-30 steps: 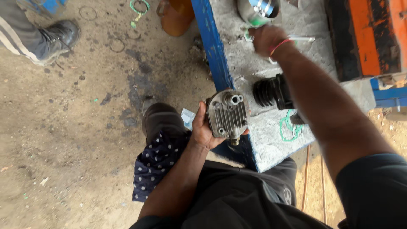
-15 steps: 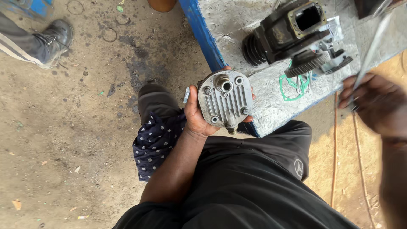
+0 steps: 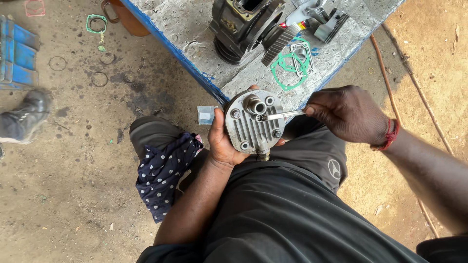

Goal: The person cleans a metal engine casing with a cloth, places a gasket onto the surface, and then inserts bolts into the casing using a wrench. The person handles the casing and gasket directly and uses a wrench to tighten the bolts.

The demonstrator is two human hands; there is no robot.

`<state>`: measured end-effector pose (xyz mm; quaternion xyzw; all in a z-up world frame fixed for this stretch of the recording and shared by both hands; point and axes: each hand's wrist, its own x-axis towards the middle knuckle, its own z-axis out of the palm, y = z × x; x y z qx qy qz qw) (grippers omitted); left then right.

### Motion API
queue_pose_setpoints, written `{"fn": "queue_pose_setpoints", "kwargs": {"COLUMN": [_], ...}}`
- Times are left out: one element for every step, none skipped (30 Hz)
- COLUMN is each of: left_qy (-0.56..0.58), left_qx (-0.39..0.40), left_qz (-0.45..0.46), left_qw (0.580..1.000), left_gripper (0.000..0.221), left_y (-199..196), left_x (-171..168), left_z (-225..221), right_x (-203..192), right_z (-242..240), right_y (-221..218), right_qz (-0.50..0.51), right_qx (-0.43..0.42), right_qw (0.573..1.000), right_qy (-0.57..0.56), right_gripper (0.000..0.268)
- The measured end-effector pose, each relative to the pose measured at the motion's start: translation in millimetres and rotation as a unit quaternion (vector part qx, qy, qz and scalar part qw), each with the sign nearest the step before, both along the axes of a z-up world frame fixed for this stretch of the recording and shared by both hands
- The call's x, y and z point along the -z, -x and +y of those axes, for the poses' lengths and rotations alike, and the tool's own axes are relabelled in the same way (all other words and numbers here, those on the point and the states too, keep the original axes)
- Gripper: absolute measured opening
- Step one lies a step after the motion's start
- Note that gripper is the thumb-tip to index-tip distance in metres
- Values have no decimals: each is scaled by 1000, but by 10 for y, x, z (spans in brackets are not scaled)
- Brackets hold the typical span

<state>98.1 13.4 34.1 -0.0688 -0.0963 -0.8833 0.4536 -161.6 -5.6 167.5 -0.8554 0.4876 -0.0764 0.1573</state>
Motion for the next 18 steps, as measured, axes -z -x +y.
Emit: {"fn": "queue_pose_setpoints", "kwargs": {"left_qy": [3,6,10,14,17,18,21,24,17,11,5,10,15,21,8,-5,-19,-15], "left_qx": [3,6,4,2,2,1,2,2,-5,-11,-22,-36,-53,-69,-93,-117,-138,-139], "left_qz": [4,8,0,-7,-15,-15,-14,-12,-14,-16,-17,-17,-17,-18,-33,-48,-64,-52], "left_qw": [1000,1000,1000,1000,1000,1000,1000,1000,1000,1000,1000,999,998,997,995,992,988,989], "left_gripper": [99,98,99,99,100,100,100,100,99,98,98,96,95,93,94,95,95,93], "left_y": [14,24,17,10,2,-5,1,3,6,-4,-16,-31,-48,-55,-56,-48,-57,-72], "left_x": [-6,-9,-8,-4,1,10,18,27,36,46,54,64,77,92,110,130,154,177], "left_z": [12,20,18,12,16,19,11,8,4,4,-10,-30,-56,-78,-105,-146,-175,-201], "right_x": [-75,-133,-174,-207,-237,-262,-281,-282,-279,-257,-208,-145,-62,22,112,192,262,339], "right_z": [-22,-42,-55,-82,-110,-146,-184,-214,-237,-230,-225,-205,-146,-63,23,107,191,264], "right_y": [-24,-39,-52,-59,-57,-52,-44,-46,-49,-65,-108,-163,-232,-301,-379,-449,-519,-604], "right_qz": [11,22,33,51,69,87,119,150,182,163,144,124,60,-3,-60,-115,-155,-194], "right_qx": [-4,-7,-11,-8,-3,1,13,25,37,34,28,21,40,60,45,30,54,78], "right_qw": [1000,1000,999,998,997,996,993,988,983,984,983,979,971,955,946,931,910,884], "right_qy": [7,14,20,19,18,17,8,0,-7,-60,-112,-163,-227,-289,-317,-344,-382,-418], "right_gripper": [26,26,27,27,26,26,25,25,26,25,24,25,25,25,23,22,22,23]}}
